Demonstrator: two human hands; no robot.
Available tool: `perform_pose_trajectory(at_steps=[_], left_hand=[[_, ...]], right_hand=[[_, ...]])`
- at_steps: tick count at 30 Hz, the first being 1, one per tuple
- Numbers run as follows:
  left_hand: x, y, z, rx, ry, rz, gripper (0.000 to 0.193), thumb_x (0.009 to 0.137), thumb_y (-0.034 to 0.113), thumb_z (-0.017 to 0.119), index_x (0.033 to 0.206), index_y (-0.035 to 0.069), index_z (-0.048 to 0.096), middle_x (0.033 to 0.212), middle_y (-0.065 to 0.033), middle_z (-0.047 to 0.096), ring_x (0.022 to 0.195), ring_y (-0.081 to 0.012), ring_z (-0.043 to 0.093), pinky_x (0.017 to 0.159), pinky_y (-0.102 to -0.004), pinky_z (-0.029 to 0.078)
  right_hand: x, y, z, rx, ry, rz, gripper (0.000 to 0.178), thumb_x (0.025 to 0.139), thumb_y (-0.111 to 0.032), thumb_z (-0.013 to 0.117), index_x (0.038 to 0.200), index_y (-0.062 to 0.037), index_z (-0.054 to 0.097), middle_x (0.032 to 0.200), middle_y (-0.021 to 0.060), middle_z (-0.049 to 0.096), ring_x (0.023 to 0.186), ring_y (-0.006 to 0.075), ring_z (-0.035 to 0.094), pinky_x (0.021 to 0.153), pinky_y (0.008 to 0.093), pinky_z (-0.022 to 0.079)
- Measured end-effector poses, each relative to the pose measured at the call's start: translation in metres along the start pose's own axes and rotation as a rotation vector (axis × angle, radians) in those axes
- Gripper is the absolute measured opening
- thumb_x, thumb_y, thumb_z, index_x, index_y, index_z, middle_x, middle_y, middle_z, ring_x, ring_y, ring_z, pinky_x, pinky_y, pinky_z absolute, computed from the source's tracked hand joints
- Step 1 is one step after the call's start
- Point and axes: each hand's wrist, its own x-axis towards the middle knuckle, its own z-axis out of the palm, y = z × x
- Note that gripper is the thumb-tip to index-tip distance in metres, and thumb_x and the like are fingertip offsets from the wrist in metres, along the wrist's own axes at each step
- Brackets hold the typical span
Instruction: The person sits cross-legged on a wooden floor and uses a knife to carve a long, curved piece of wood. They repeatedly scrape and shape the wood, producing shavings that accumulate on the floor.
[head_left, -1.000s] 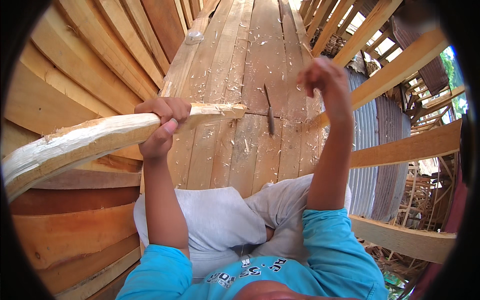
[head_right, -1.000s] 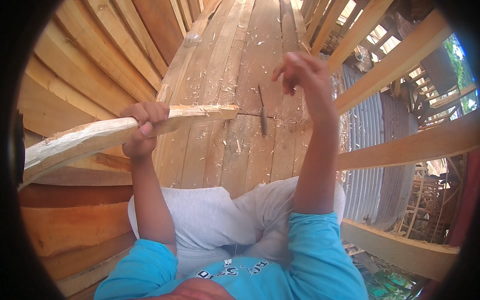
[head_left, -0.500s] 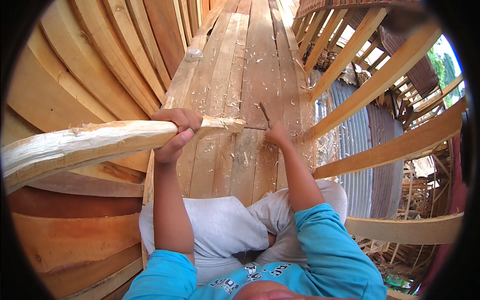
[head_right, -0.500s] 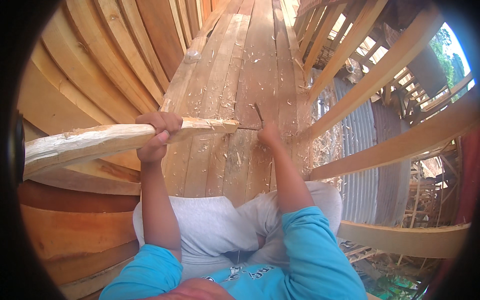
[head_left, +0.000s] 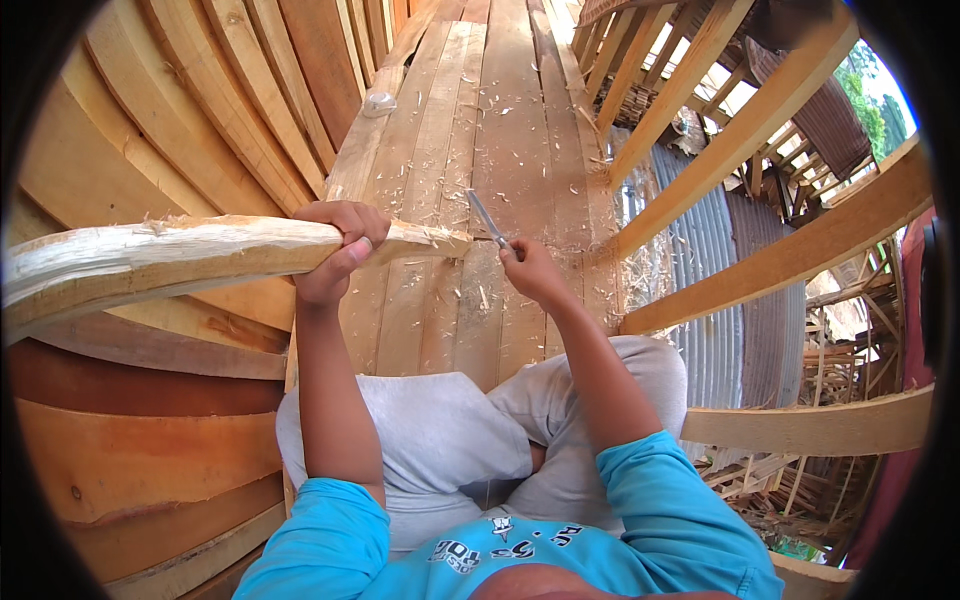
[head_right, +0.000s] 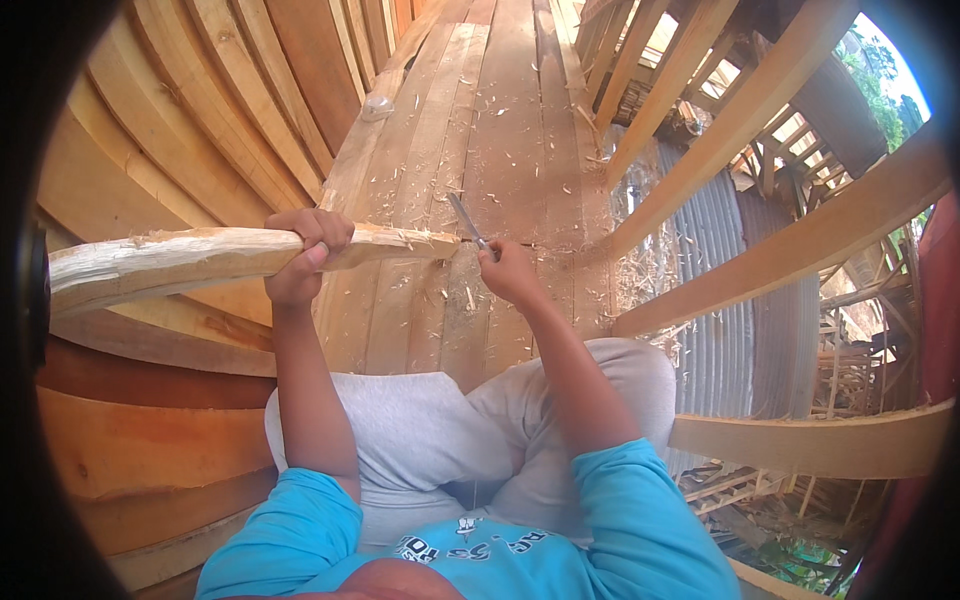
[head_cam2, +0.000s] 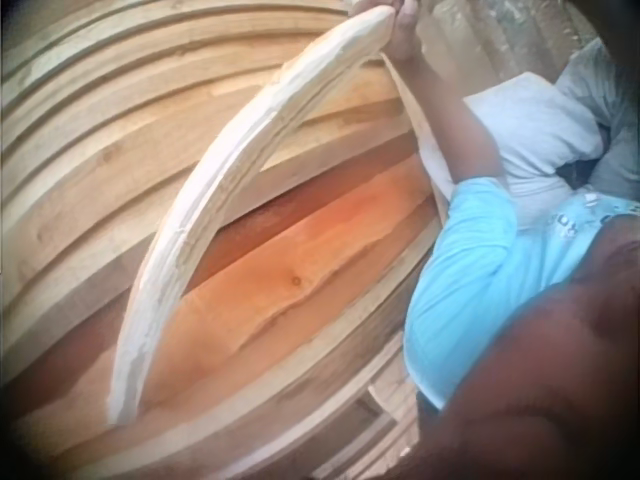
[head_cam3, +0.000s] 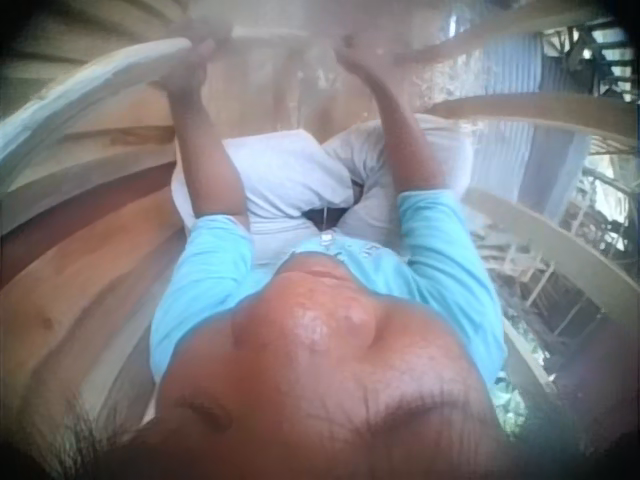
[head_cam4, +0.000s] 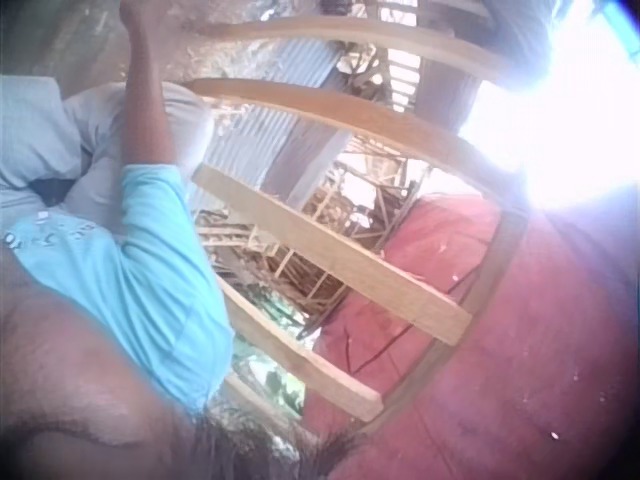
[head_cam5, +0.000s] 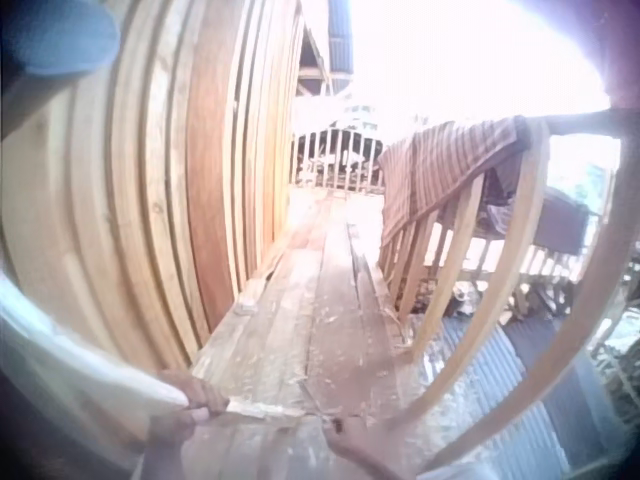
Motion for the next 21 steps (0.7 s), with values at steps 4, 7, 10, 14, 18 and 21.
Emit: perform_pose_trajectory(at_steps=[4, 7, 10, 14, 18, 21], left_hand=[[-0.006, -0.003, -0.005, 0.04, -0.008, 0.034, 0.023, 0.074, 0.013, 0.058, 0.066, 0.011, 0.037, 0.059, -0.0017, 0.04, 0.055, -0.0147, 0.034, 0.059, -0.0312, 0.031], [-0.002, -0.003, -0.009, 0.001, -0.008, 0.026, 0.022, 0.073, 0.012, 0.058, 0.066, 0.011, 0.037, 0.059, -0.0017, 0.04, 0.055, -0.0148, 0.034, 0.059, -0.0313, 0.031], [0.003, -0.007, -0.012, -0.02, -0.007, 0.036, 0.021, 0.07, 0.011, 0.058, 0.067, 0.01, 0.038, 0.059, -0.0029, 0.042, 0.055, -0.015, 0.035, 0.059, -0.0314, 0.032], [0.004, -0.009, -0.013, -0.004, 0.015, 0.046, 0.021, 0.07, 0.013, 0.059, 0.067, 0.011, 0.038, 0.059, -0.002, 0.041, 0.054, -0.0152, 0.035, 0.06, -0.032, 0.033], [0.008, -0.007, -0.007, 0.0, -0.046, 0.027, 0.022, 0.07, 0.014, 0.06, 0.067, 0.011, 0.038, 0.059, -0.0011, 0.04, 0.054, -0.0153, 0.035, 0.061, -0.0325, 0.034], [0.004, -0.007, -0.009, 0.043, -0.085, 0.006, 0.026, 0.071, 0.019, 0.065, 0.069, 0.011, 0.04, 0.064, -0.0009, 0.043, 0.058, -0.0155, 0.039, 0.067, -0.0327, 0.037]], right_hand=[[-0.011, -0.041, 0.021, 0.225, -0.284, 0.208, 0.032, 0.1, -0.033, 0.046, 0.094, -0.0024, 0.055, 0.063, 0.0028, 0.05, 0.048, 0.0127, 0.045, 0.042, 0.0299, 0.035], [-0.016, -0.049, 0.031, 0.227, -0.35, 0.293, 0.044, 0.104, -0.035, 0.034, 0.079, -0.0022, 0.05, 0.055, 0.0022, 0.042, 0.041, 0.0128, 0.037, 0.038, 0.0308, 0.031], [-0.014, -0.035, 0.044, 0.199, -0.347, 0.224, 0.042, 0.102, -0.031, 0.035, 0.077, -0.0008, 0.049, 0.058, 0.0048, 0.047, 0.044, 0.0176, 0.045, 0.041, 0.039, 0.038], [-0.005, -0.041, 0.034, 0.139, -0.423, 0.199, 0.043, 0.102, -0.029, 0.034, 0.075, 0.0012, 0.048, 0.06, 0.0089, 0.05, 0.047, 0.0227, 0.051, 0.046, 0.0416, 0.042], [0.021, -0.03, 0.025, 0.009, -0.404, 0.094, 0.039, 0.099, -0.027, 0.04, 0.081, 0.0047, 0.053, 0.071, 0.0181, 0.059, 0.065, 0.0305, 0.061, 0.063, 0.0436, 0.048], [0.027, -0.029, 0.025, -0.053, -0.278, -0.027, 0.035, 0.095, -0.027, 0.048, 0.091, 0.0058, 0.059, 0.085, 0.0239, 0.064, 0.081, 0.0351, 0.064, 0.074, 0.0445, 0.048]])
